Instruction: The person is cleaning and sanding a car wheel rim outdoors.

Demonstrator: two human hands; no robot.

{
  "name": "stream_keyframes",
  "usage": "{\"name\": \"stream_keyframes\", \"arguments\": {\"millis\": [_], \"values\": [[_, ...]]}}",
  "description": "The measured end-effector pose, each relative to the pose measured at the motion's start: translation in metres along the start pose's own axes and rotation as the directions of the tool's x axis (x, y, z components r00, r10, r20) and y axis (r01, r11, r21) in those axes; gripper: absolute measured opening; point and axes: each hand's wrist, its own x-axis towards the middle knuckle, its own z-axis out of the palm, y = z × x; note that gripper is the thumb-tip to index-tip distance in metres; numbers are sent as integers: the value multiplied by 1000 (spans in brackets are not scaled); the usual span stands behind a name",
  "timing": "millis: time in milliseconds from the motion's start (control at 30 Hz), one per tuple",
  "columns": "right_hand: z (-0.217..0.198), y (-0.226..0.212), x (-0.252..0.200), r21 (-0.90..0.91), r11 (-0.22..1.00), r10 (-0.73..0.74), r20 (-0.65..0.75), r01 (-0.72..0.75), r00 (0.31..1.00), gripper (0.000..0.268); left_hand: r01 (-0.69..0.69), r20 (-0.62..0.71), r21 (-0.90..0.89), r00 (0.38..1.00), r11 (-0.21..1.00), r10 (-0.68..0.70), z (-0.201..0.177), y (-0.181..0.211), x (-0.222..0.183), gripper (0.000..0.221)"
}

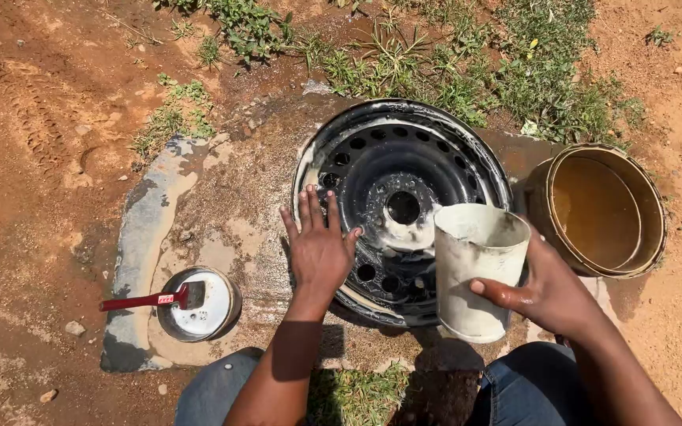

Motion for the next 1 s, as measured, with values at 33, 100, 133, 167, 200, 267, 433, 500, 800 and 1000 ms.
{"name": "stream_keyframes", "arguments": {"millis": [33,100,133,167,200,267,433,500,800,1000], "values": [[10,1,-3,-2,1000,-5,2,5,1000,101,4,-4,0,1000,1000,-4,6,-2,-1,76],[30,3,-7,-80,996,47,253,-27,966,109,-42,-24,14,999,999,42,17,-8,-1,65],[38,-4,-5,-78,997,40,254,-21,967,109,-39,-29,18,999,999,39,22,-9,0,65],[47,-9,-6,-85,996,59,374,-29,926,107,-83,-124,-51,989,995,76,28,-10,-1,63],[56,-15,-6,-93,995,77,488,-36,870,106,-132,-220,-116,970,984,104,35,-11,-2,62],[72,-16,2,-71,996,77,545,-46,835,103,-139,-254,-159,962,977,95,22,-10,-4,61],[91,12,40,142,979,37,589,-149,807,96,-185,-322,-353,944,917,66,32,-17,11,60],[87,21,51,318,918,48,501,-236,864,94,-212,-441,-184,891,960,112,23,-21,8,67],[24,5,25,48,999,27,-114,-21,993,116,-14,-176,-110,984,994,-5,32,-24,21,63],[60,41,-46,237,911,337,41,-337,941,120,2,-102,-73,995,997,-9,1,-15,19,74]]}}
